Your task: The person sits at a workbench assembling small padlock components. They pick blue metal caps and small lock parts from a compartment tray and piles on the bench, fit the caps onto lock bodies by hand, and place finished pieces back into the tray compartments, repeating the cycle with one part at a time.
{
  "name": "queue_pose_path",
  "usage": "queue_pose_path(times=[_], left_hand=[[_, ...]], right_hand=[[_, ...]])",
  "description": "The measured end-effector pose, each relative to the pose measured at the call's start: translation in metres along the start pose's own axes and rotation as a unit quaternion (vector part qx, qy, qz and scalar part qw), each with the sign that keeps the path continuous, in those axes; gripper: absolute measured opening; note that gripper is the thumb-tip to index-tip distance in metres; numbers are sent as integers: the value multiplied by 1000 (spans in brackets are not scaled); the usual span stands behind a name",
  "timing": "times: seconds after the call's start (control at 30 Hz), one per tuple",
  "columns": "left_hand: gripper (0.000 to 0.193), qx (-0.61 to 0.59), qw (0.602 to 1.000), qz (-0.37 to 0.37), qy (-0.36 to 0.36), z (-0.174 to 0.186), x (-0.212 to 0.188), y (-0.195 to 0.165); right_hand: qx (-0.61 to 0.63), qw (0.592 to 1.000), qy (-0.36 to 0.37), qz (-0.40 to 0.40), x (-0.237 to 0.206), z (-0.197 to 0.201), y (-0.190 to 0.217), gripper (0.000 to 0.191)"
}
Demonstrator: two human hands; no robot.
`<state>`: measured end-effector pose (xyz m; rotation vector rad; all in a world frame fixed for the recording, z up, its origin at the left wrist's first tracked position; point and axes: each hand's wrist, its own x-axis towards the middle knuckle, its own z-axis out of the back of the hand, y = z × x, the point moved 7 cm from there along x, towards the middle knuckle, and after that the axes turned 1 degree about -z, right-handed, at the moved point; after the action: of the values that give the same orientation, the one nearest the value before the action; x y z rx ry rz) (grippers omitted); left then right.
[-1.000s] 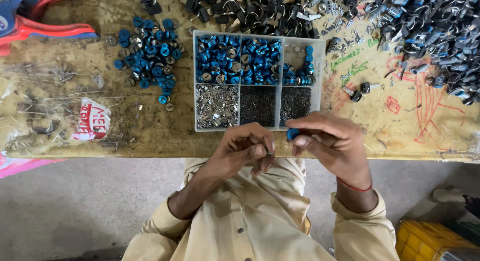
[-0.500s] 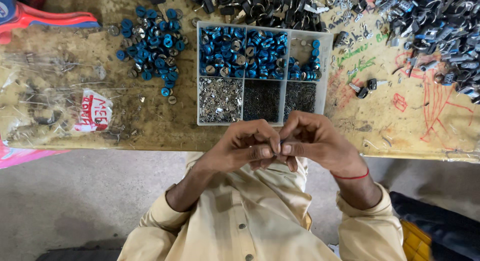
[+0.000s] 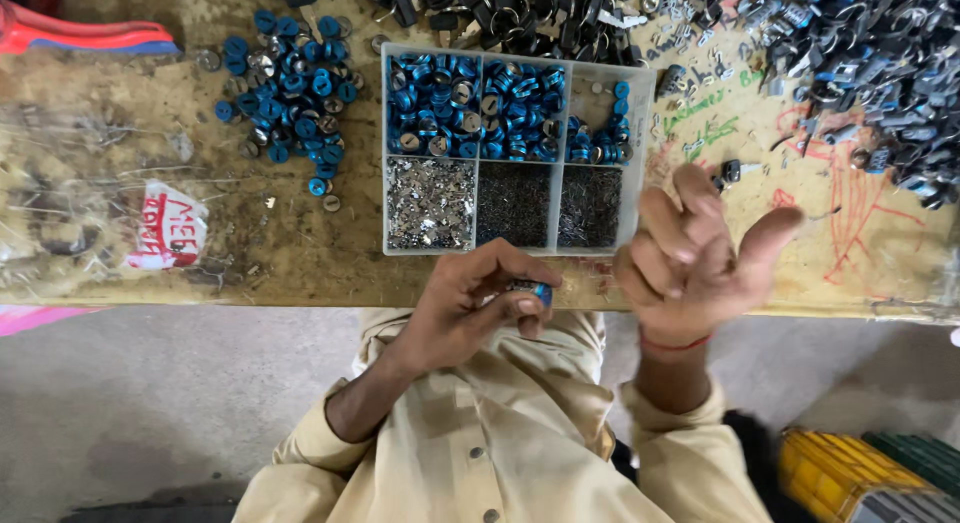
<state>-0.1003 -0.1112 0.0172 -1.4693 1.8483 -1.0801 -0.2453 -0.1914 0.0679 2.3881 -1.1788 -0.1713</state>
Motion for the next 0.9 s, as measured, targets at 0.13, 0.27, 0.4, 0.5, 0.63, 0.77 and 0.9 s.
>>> queue_pose_path(times=[0.13,0.27,0.4,0.5,0.63,0.77,0.9], left_hand=[[16,-6,1000,23,1,6,0,8],[16,-16,1000,10,4,6,-2,9],[18,-20,1000,-5,14,6,-7,12],[17,-19,1000,-4,16,7,-12,14],[18,-13,1000,0,15,8,-15,14],[18,-2,1000,-5,17,8,-15,14],[17,2,1000,-14,19,5,-12,14]], right_hand=[[223,972,66,45,-13,-11,1,45],[257,962,67,55,-24,-15,-3,42],[263,961,50,67,-23,-17,-9,40],[267,960,44,72,-21,-23,-12,39],[279,956,41,81,-26,-25,-12,38],[298,950,40,88,-33,-17,-14,37],[252,964,34,77,-27,-22,-7,35]])
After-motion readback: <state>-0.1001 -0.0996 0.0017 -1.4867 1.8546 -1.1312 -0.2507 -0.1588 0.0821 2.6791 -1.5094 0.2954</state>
